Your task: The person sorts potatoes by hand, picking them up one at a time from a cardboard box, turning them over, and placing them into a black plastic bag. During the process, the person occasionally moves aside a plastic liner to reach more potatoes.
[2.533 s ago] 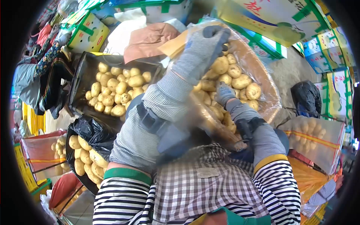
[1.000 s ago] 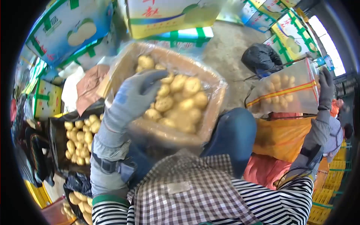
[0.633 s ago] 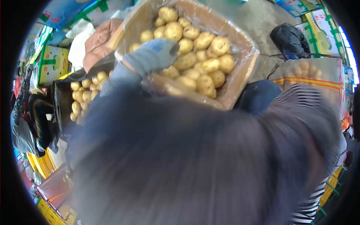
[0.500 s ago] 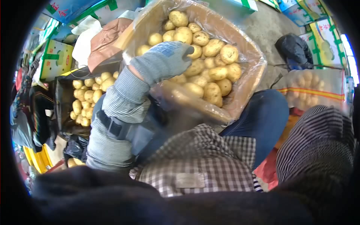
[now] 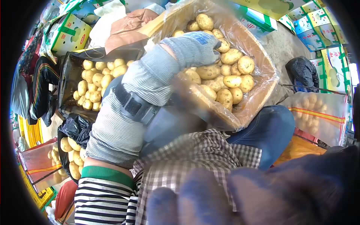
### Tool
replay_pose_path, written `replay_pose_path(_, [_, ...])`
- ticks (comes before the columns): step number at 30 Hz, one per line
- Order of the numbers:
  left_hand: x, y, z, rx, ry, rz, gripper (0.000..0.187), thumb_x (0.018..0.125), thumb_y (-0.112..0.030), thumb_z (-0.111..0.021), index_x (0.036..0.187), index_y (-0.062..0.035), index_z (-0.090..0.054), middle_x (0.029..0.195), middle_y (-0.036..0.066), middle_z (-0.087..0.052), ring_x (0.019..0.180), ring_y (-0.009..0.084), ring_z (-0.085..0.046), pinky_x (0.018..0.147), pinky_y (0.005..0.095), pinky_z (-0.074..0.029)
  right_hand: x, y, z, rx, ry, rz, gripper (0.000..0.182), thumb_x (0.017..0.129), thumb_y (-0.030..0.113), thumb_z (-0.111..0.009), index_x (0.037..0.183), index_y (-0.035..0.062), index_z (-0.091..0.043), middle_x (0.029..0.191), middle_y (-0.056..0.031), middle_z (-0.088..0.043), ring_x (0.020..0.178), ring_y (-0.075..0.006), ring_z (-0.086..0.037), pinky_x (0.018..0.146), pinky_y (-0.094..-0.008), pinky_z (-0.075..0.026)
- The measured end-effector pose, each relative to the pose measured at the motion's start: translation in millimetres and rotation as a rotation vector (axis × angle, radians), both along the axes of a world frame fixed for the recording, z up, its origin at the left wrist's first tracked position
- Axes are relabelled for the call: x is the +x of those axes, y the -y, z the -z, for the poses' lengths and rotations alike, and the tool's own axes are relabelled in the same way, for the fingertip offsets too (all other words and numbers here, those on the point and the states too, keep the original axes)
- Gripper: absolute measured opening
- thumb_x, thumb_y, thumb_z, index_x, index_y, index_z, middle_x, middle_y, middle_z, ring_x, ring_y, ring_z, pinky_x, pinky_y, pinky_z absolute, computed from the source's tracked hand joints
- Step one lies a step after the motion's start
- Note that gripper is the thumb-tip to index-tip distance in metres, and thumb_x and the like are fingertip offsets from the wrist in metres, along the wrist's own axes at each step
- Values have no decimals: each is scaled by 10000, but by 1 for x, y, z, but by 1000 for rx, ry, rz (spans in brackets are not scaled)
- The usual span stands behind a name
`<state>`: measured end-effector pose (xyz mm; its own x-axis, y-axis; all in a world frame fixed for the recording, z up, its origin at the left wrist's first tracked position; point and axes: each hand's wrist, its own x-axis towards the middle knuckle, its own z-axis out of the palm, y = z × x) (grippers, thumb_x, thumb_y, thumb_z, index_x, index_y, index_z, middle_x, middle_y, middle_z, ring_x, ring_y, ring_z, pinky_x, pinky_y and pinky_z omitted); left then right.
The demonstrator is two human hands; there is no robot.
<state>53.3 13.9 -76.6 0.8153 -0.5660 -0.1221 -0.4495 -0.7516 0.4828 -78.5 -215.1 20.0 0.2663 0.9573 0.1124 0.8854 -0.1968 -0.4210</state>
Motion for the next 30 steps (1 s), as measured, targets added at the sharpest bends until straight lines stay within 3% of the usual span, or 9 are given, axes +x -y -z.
replay_pose_path(6, [21,-18,-15,-51,180,-42,444,909,-336,-581,1231,-32,-609,1030,208,-677,917,332,-674,841,399,-519,8,-11,-11,61,51,-46,315,872,215,-644,1142,53,-655,952,-127,-686,810,-272,-673,756,-366,-541])
replay_pose_path(10, [-3,-14,-2,-79,204,-58,449,921,-362,-582,1234,-42,-608,1037,207,-670,933,344,-664,844,404,-517,64,-7,-19,106,41,156,318,882,232,-638,1146,56,-655,953,-134,-686,812,-277,-671,761,-372,-536])
replay_pose_path(12, [0,-15,-4,-115,232,-88,455,928,-389,-583,1225,-46,-610,1036,207,-664,955,352,-651,847,415,-513,101,5,25,-91,-97,487,320,887,240,-636,1149,58,-655,954,-137,-686,813,-279,-671,763,-375,-534])
replay_pose_path(13, [-1,-11,-6,-168,129,-141,449,937,-400,-577,1220,-52,-610,1053,213,-653,987,364,-635,857,431,-504,113,14,59,-320,-203,660,314,892,274,-643,1142,84,-660,1020,-157,-690,950,-334,-656,849,-410,-508])
replay_pose_path(16, [1,-11,-6,-149,141,-133,435,945,-383,-570,1216,-45,-606,1063,221,-647,994,382,-627,860,444,-498,134,48,176,-551,-309,632,343,869,297,-681,1151,102,-664,989,-165,-697,892,-305,-680,801,-392,-526])
replay_pose_path(18, [4,-9,-11,-123,90,-140,432,948,-369,-567,1219,-34,-602,1070,235,-642,998,391,-624,860,449,-496,138,38,200,-771,-423,769,305,848,253,-676,1125,125,-669,982,-167,-702,945,-315,-668,828,-407,-522])
replay_pose_path(23, [9,-6,-9,-125,54,-177,414,941,-351,-580,1207,-33,-604,1007,235,-655,957,395,-635,829,460,-503,152,32,208,-685,-169,896,493,771,129,-687,1250,142,-568,1238,-127,-583,1096,-325,-619,861,-429,-525])
replay_pose_path(27, [13,1,-8,-137,71,-191,376,933,-346,-590,1159,-48,-619,983,223,-659,929,392,-639,792,469,-508,143,36,249,-958,-26,699,726,703,94,-719,1362,181,-427,1454,-76,-344,1141,-345,-594,916,-443,-517])
replay_pose_path(30, [12,4,-2,-142,107,-188,355,926,-349,-597,1131,-61,-625,961,207,-660,907,399,-636,769,475,-509,140,47,283,-831,42,720,742,697,103,-737,1370,161,-430,1439,-110,-374,1155,-349,-581,960,-443,-491])
